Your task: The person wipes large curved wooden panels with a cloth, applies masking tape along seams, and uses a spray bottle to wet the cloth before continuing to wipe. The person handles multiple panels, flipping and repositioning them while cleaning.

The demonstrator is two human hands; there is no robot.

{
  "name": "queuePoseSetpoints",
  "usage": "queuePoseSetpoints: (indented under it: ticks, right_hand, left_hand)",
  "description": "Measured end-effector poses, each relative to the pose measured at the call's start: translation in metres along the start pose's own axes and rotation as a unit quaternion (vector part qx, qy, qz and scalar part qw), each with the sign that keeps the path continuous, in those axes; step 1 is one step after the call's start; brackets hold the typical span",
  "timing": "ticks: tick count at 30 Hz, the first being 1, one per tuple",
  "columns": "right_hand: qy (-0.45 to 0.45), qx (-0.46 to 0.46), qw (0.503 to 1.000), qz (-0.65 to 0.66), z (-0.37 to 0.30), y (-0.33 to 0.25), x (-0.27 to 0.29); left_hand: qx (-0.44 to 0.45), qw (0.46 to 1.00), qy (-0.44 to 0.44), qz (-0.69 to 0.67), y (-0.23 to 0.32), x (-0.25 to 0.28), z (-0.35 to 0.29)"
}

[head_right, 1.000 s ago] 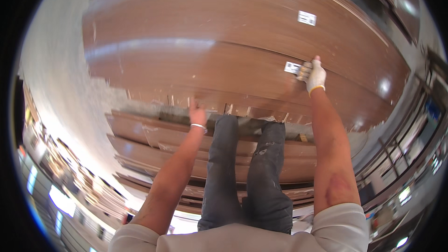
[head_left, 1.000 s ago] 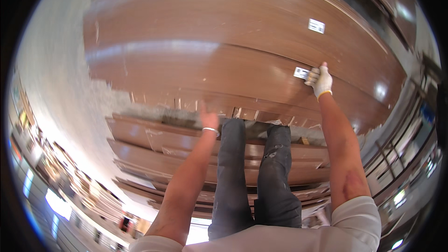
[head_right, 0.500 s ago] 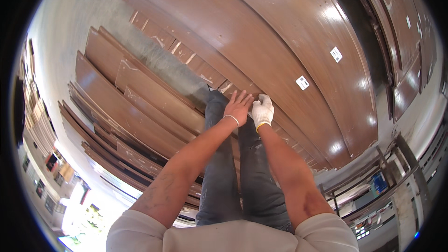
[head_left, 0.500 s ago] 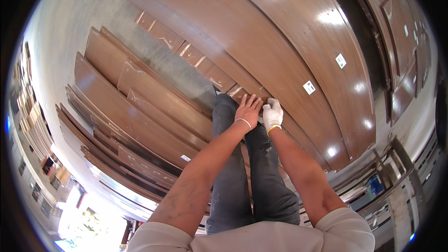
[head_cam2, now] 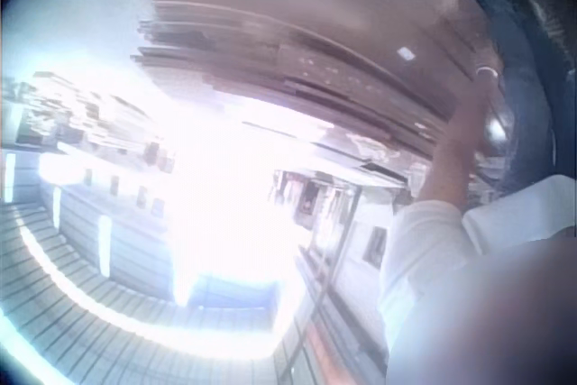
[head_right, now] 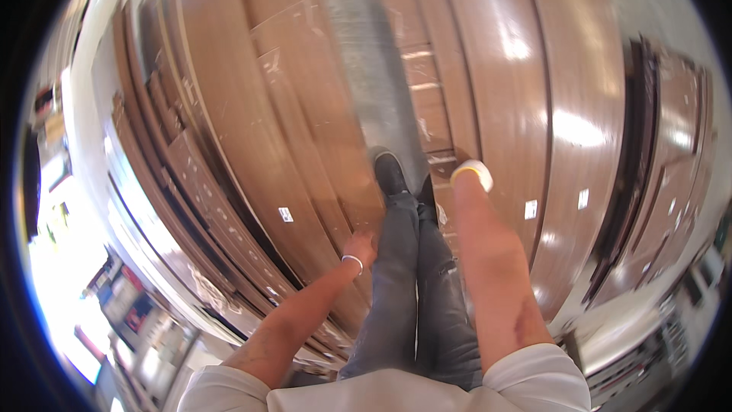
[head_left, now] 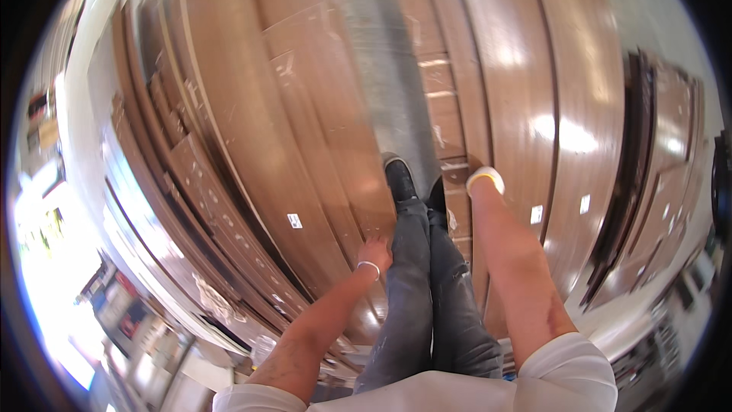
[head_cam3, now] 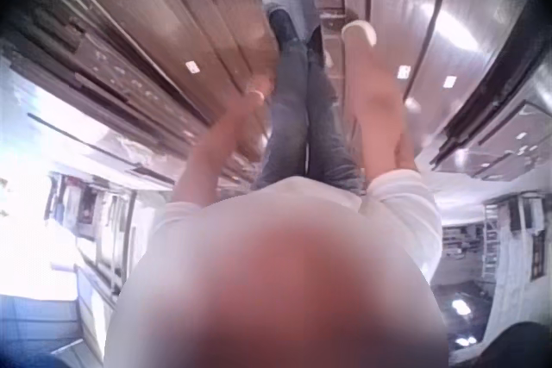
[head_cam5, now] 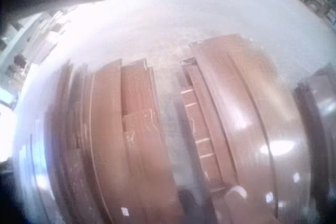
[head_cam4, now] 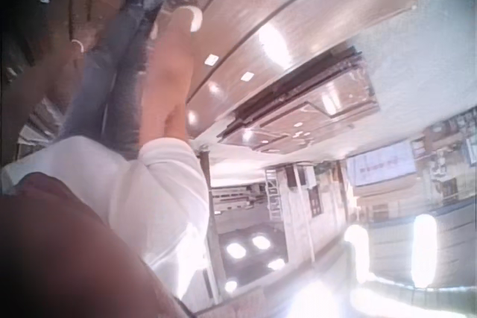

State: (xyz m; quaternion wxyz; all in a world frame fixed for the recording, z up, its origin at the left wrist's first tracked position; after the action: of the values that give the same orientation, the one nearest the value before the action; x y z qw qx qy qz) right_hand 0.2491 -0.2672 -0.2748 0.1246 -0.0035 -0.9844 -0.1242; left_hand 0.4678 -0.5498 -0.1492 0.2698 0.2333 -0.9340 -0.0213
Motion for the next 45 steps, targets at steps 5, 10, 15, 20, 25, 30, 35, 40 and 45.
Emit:
queuePoseSetpoints:
  ticks: [5, 10, 15, 20, 25, 30, 35, 40, 45]
  right_hand:
    - [0.017, -0.165, 0.985, 0.043, 0.029, 0.036, -0.03]
    - [0.162, -0.196, 0.927, 0.277, 0.035, 0.039, -0.023]
    - [0.19, -0.091, 0.708, 0.674, -0.002, -0.058, 0.064]
    - [0.125, 0.272, 0.848, 0.438, -0.122, -0.234, 0.126]
    - [0.087, 0.421, 0.887, 0.167, -0.202, -0.31, 0.07]
    - [0.052, 0.422, 0.903, -0.055, -0.204, -0.306, -0.004]
    - [-0.084, 0.286, 0.941, 0.162, -0.179, -0.292, -0.045]
    - [-0.108, 0.262, 0.937, 0.203, -0.156, -0.268, -0.07]
    - [-0.112, 0.203, 0.943, 0.239, -0.145, -0.229, -0.104]
  left_hand:
    - [0.107, 0.975, 0.052, -0.186, -0.023, -0.022, -0.03]
    - [0.151, 0.933, 0.113, -0.306, -0.035, -0.022, -0.047]
    - [0.191, 0.844, 0.18, -0.468, -0.059, -0.014, -0.058]
    - [0.278, 0.804, 0.157, -0.502, -0.071, -0.039, -0.079]
    - [0.36, 0.741, 0.144, -0.548, -0.052, -0.084, -0.102]
    - [0.356, 0.814, -0.001, -0.46, -0.093, -0.132, -0.098]
    - [0.431, 0.762, 0.269, -0.402, -0.237, -0.109, -0.072]
    - [0.459, 0.726, 0.329, -0.391, -0.374, -0.067, -0.011]
    - [0.434, 0.817, 0.314, -0.215, -0.415, -0.06, 0.018]
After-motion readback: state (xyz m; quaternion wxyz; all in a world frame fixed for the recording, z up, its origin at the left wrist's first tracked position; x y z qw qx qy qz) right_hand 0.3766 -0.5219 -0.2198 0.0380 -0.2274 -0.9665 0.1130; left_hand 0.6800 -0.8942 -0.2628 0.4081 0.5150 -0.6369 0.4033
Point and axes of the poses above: each hand's wrist, its own z-axis towards the middle knuckle, its own x-axis out of the back of the hand, y = z × x, the point moved 5 cm from there along z, towards the middle knuckle, and after that the axes turned 11 degrees about y, right-handed, at the moved point
